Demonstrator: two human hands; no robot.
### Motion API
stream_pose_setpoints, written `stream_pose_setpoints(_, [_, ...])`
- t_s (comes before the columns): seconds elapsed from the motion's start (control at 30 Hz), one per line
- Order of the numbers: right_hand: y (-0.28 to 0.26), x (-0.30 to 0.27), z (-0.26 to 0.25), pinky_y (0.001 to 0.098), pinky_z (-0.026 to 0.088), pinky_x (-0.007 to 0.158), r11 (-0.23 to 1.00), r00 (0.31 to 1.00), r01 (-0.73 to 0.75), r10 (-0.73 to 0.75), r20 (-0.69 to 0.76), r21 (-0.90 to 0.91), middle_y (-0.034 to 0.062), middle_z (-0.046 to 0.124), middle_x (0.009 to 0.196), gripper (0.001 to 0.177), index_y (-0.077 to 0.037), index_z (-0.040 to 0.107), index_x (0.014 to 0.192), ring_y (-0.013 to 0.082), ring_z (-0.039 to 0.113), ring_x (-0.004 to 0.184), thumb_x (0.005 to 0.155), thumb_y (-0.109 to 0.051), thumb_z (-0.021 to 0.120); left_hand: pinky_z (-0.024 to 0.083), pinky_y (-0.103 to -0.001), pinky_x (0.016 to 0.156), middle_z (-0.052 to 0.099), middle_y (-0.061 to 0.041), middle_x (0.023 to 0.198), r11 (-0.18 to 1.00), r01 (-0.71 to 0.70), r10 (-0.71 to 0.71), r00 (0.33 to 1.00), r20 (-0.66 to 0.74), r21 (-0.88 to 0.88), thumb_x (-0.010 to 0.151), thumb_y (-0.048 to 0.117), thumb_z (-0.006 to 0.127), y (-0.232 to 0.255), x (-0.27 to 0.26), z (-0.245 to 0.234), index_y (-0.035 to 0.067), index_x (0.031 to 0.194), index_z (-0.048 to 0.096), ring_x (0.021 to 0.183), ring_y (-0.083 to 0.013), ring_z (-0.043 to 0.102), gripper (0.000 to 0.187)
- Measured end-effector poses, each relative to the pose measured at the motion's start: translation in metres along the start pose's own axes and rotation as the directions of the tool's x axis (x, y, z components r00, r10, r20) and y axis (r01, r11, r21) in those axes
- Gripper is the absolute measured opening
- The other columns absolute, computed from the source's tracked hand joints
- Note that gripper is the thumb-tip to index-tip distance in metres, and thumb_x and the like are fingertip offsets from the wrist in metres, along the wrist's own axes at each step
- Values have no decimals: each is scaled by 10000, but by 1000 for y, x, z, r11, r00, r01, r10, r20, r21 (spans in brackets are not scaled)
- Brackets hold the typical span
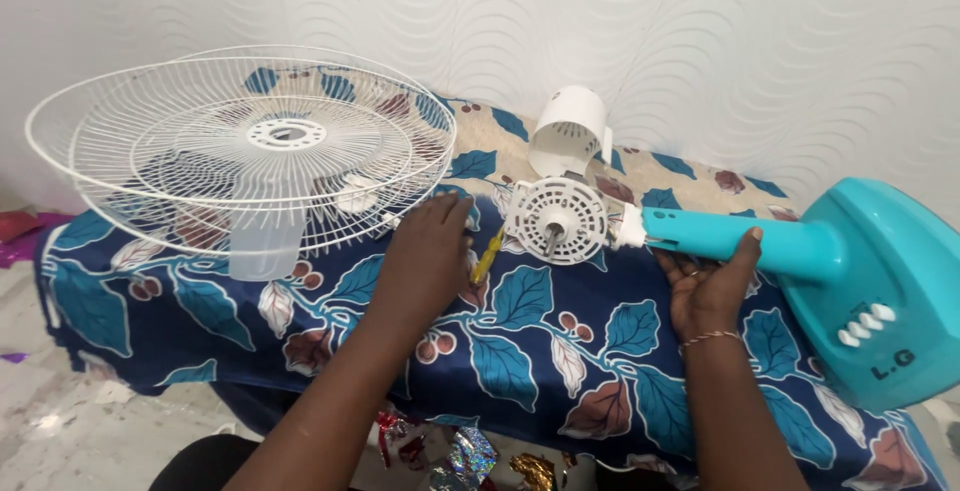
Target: The person assembles a teal electric fan on a table, attaching the motor housing to the stand and securing it with a screwdriver. The person then aligns and fastens the rear fan cage to the motor housing.
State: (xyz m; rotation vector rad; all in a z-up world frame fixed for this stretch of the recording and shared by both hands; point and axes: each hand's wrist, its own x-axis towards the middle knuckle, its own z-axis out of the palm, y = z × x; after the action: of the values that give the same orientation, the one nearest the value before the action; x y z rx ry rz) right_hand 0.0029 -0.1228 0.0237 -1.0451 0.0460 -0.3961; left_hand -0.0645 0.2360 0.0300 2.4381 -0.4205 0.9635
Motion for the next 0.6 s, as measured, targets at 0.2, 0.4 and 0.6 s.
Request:
stream_pose_setpoints(0.2, [5,5,-4,576,487,1067,1000,1000,-10,10,14,-8,224,447,1519,931,-47,281,1558,369,540,1374,940,-734,396,409,-478,1084,608,-220,1360,996,31,-33,999,23,89,892,120,645,-13,-22,-11,-16,1322,583,1274,-376,566,454])
stream_pose_setpoints(0.4, [8,6,-5,573,483,1071,1000,1000,-16,15,21,9,215,441,1530,925,-60,278,1566,371,533,1363,941,-731,401,467,-477,1070,616,-117,1431,991,128,-124,986,107,-27,940,120,596,3,-29,-27,92,1293,633,1245,-329,591,357])
stream_pose_setpoints(0.6, [6,5,-4,562,485,1070,1000,1000,-21,21,13,12,216,434,1529,921,-72,248,1568,370,528,1370,943,-732,398,343,-602,1076,595,-115,1410,921,237,-260,965,35,308,898,232,613,13,-37,-26,74,1298,615,1261,-478,517,430])
